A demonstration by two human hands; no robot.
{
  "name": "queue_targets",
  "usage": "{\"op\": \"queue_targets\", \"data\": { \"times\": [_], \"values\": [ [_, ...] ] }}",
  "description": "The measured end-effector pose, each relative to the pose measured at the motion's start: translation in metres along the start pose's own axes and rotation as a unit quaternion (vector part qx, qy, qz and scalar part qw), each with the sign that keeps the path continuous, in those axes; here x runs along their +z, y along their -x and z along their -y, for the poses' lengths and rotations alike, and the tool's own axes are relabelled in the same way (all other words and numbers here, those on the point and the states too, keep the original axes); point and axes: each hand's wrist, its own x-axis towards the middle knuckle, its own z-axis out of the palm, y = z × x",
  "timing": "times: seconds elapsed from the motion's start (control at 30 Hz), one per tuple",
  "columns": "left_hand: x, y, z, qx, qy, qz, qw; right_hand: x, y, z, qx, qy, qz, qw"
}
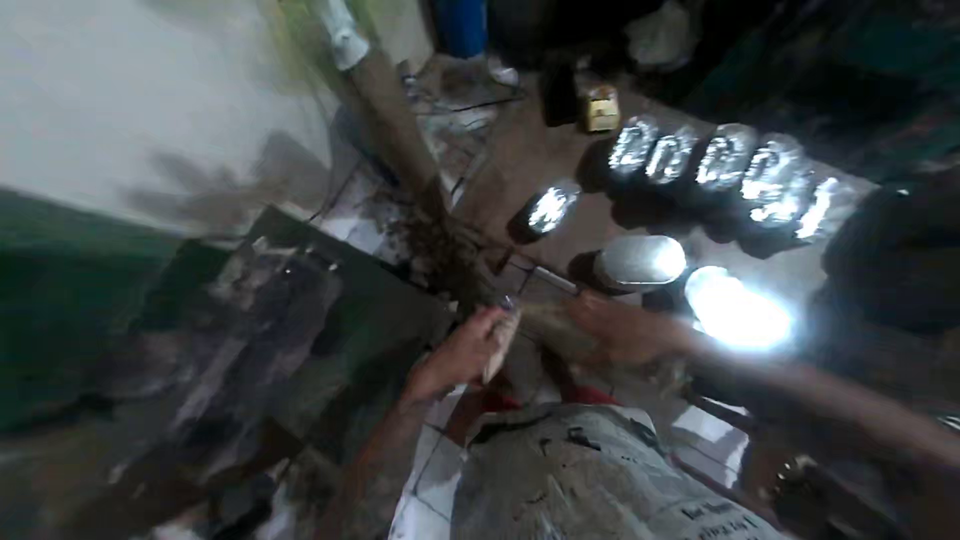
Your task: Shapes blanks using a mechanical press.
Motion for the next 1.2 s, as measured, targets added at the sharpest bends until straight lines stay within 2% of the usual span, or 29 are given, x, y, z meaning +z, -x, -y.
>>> {"op": "queue_targets", "data": {
  "times": [0.1,0.17,0.27,0.37,0.47,0.6,0.67,0.73,0.8,0.87,0.9,0.93,1.0,1.1,1.17,1.2],
  "values": [
    [-0.014,-0.111,-0.029,-0.003,-0.134,-0.025,0.991,0.109,0.018,-0.102,0.2,-0.039,-0.058,0.977],
    [-0.019,-0.181,-0.048,0.011,-0.223,-0.012,0.975,0.153,0.019,-0.144,0.268,-0.042,-0.061,0.96],
    [-0.023,-0.255,-0.068,0.02,-0.296,0.014,0.955,0.151,0.019,-0.164,0.267,-0.06,-0.015,0.962],
    [-0.025,-0.291,-0.07,0.006,-0.347,0.045,0.937,0.168,0.016,-0.194,0.289,-0.128,0.001,0.949],
    [-0.025,-0.304,-0.057,0.01,-0.357,0.05,0.933,0.175,0.008,-0.217,0.335,-0.19,0.008,0.923],
    [-0.02,-0.3,-0.049,0.042,-0.32,0.058,0.945,0.154,0.015,-0.181,0.336,-0.158,-0.019,0.928],
    [-0.021,-0.301,-0.045,0.055,-0.312,0.052,0.947,0.147,0.02,-0.16,0.32,-0.152,-0.059,0.933],
    [-0.021,-0.302,-0.044,0.045,-0.298,0.05,0.952,0.137,0.034,-0.14,0.287,-0.204,-0.164,0.922],
    [-0.025,-0.301,-0.048,0.032,-0.278,0.065,0.958,0.105,0.064,-0.103,0.234,-0.212,-0.324,0.892],
    [-0.025,-0.304,-0.043,0.031,-0.258,0.067,0.963,0.083,0.079,-0.097,0.213,-0.07,-0.524,0.822],
    [-0.024,-0.305,-0.043,0.031,-0.255,0.061,0.965,0.072,0.081,-0.111,0.221,0.008,-0.568,0.793],
    [-0.022,-0.306,-0.045,0.032,-0.26,0.05,0.964,0.064,0.082,-0.128,0.239,0.05,-0.553,0.796],
    [-0.016,-0.298,-0.053,0.035,-0.292,0.011,0.956,0.061,0.079,-0.162,0.257,0.072,-0.456,0.849],
    [0.018,-0.258,-0.095,0.082,-0.275,-0.047,0.957,0.071,0.08,-0.185,0.196,0.008,-0.467,0.863],
    [0.068,-0.236,-0.118,0.115,-0.255,-0.006,0.96,0.067,0.091,-0.19,0.142,-0.092,-0.477,0.862],
    [0.096,-0.233,-0.125,0.118,-0.281,0.033,0.952,0.068,0.096,-0.19,0.118,-0.136,-0.478,0.859]
  ]
}}
